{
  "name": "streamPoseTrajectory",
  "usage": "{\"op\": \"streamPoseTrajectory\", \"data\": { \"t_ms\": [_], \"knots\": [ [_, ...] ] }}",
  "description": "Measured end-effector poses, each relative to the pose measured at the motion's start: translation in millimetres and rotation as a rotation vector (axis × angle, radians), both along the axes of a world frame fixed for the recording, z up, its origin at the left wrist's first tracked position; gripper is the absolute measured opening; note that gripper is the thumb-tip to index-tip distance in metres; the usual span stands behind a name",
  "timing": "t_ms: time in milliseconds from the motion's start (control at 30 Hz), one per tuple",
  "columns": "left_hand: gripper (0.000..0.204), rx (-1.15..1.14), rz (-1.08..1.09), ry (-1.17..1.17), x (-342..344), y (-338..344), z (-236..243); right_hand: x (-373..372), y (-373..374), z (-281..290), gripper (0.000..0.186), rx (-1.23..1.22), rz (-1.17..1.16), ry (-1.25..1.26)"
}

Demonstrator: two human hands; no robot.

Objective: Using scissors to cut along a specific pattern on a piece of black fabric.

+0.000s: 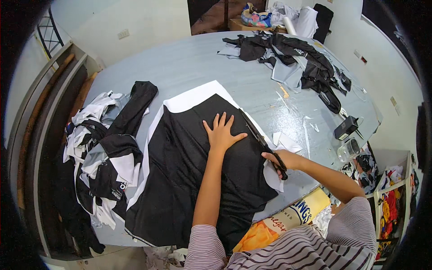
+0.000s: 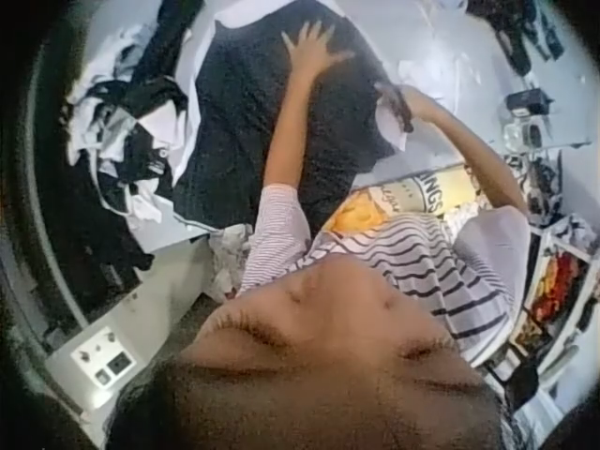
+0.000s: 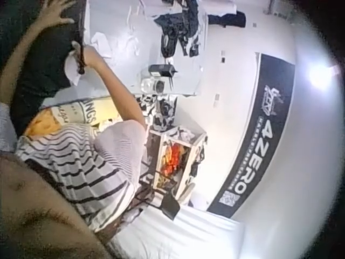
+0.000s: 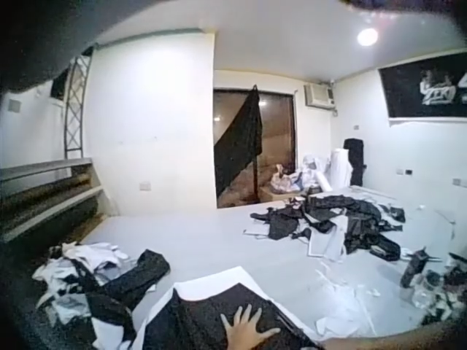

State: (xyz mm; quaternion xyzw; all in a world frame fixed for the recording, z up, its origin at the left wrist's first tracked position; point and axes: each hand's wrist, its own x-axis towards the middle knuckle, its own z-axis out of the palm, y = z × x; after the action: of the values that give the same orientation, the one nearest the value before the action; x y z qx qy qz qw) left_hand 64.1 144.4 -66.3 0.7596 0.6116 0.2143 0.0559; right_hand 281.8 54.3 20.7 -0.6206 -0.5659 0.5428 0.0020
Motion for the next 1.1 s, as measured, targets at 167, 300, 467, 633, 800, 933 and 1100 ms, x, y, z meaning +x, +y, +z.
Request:
{"op": "streamPoseTrajectory", "data": {
  "t_ms": [167, 300, 467, 633, 800, 933, 1100],
  "knots": [
    [0.092, -0.016, 0.002, 0.013, 0.3, 2.4, 0.0, 1.9, 0.4, -1.5, 0.063, 0.021, -0.003, 0.017],
    [0.093, -0.018, -0.003, 0.015, -1.6, 1.6, -1.3, 6.7, 0.0, -5.9, 0.06, -0.001, -0.003, 0.005],
    [0.094, -0.041, -0.018, 0.022, -2.9, -0.2, 0.0, 10.5, -3.4, 4.2, 0.057, 0.022, 0.021, -0.002],
    [0.095, -0.042, -0.021, 0.032, -5.5, -0.5, 1.6, 25.9, -0.1, 0.0, 0.054, 0.012, 0.091, 0.001],
    [0.095, -0.105, -0.054, -0.002, -6.0, -0.9, 5.3, 40.6, 0.1, -6.4, 0.053, 0.039, 0.129, 0.023],
    [0.092, -0.123, -0.087, 0.015, -3.5, -2.3, 10.7, 46.9, -5.0, 1.8, 0.051, 0.043, 0.099, 0.081],
    [0.091, -0.132, -0.109, 0.03, -5.0, -3.2, 11.2, 58.9, -10.9, -11.9, 0.047, 0.021, 0.03, 0.193]
  ]
}}
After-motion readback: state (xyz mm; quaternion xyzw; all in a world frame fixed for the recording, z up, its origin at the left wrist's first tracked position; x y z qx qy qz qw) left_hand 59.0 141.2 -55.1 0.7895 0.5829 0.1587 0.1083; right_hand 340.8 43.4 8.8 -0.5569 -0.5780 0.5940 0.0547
